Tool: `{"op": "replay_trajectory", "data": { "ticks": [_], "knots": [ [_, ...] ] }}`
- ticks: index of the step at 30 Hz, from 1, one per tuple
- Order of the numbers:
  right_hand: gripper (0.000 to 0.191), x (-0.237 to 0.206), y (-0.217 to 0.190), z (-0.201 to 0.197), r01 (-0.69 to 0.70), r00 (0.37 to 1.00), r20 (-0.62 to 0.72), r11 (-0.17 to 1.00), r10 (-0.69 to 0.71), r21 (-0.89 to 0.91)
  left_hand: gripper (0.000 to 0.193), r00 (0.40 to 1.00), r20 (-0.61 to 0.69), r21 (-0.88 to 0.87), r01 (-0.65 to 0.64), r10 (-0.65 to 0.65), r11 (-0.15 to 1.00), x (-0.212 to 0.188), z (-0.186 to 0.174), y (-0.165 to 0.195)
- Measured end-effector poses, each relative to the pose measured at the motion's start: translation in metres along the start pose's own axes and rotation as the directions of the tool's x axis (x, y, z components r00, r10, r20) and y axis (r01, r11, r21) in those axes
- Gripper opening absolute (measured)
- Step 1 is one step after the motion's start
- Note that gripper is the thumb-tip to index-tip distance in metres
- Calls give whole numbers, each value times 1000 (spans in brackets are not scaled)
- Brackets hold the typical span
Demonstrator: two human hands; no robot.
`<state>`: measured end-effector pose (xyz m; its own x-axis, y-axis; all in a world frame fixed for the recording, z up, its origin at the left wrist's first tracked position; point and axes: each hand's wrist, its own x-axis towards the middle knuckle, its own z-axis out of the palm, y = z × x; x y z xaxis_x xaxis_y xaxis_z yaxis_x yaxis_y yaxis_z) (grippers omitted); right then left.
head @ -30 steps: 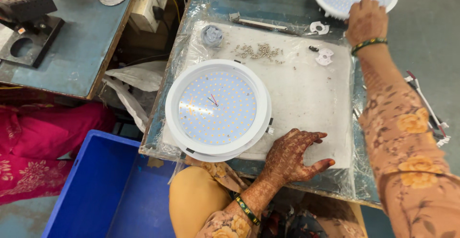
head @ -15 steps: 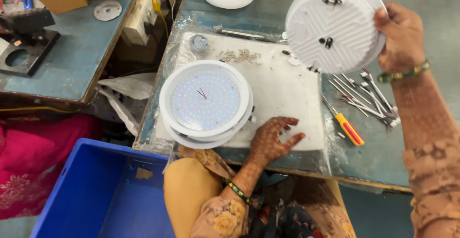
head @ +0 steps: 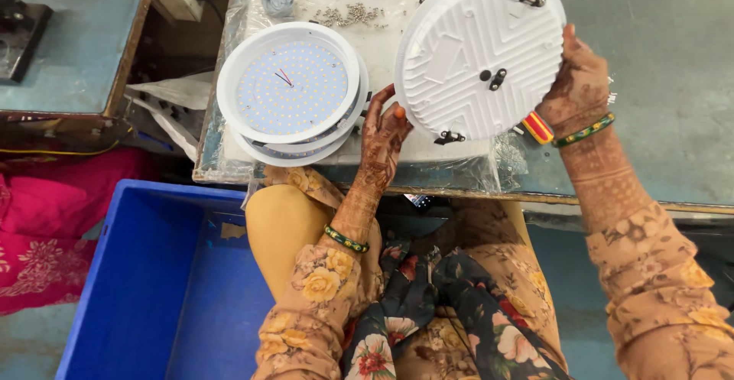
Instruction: The person assembles round LED ceiling light fixtures at a workbench. They hold a white fixture housing, attach a mounting bracket and driver components to it, tighten screws using a screwdriver, and place the assembled unit with other finished fixtures on the bench.
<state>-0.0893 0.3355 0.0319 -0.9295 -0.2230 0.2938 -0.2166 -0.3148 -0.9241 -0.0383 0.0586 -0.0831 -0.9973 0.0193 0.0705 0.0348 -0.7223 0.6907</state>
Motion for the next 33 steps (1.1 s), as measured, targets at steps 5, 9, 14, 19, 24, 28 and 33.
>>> {"op": "replay_trajectory", "data": {
  "ticks": [5, 9, 14, 19, 24, 28, 33],
  "knots": [
    [37, -7, 16, 14, 218, 969, 8, 839, -248, -499, 74, 1000, 4, 21, 11, -11, 1000, -9, 31, 26],
    [27, -1, 50, 8, -321, 883, -136, 791, 449, 521, 68, 994, -53, 108, -84, 90, 991, -13, 45, 53],
    [15, 4, 64, -4, -208, 969, -164, 966, 183, -153, 47, 933, 48, 682, -292, 357, 671, -21, 57, 73],
    [21, -51, 45, -16, 50, 964, 10, 144, -264, -988, 46, 933, -41, 695, -230, 357, 681, -23, 59, 77],
    [35, -95, 62, -19, -65, 975, -54, -44, -217, -997, 46, 917, -26, 733, -254, 399, 631, -15, 51, 74],
    [26, -98, 80, -34, -85, 964, -82, -4, -253, -996, 44, 591, 591, 798, -329, 549, -505, -11, 43, 75],
    [24, -92, 81, -37, -191, 934, -291, 401, -205, -896, 53, 958, -67, 623, -178, 278, 762, -11, 43, 79]
  ]
}}
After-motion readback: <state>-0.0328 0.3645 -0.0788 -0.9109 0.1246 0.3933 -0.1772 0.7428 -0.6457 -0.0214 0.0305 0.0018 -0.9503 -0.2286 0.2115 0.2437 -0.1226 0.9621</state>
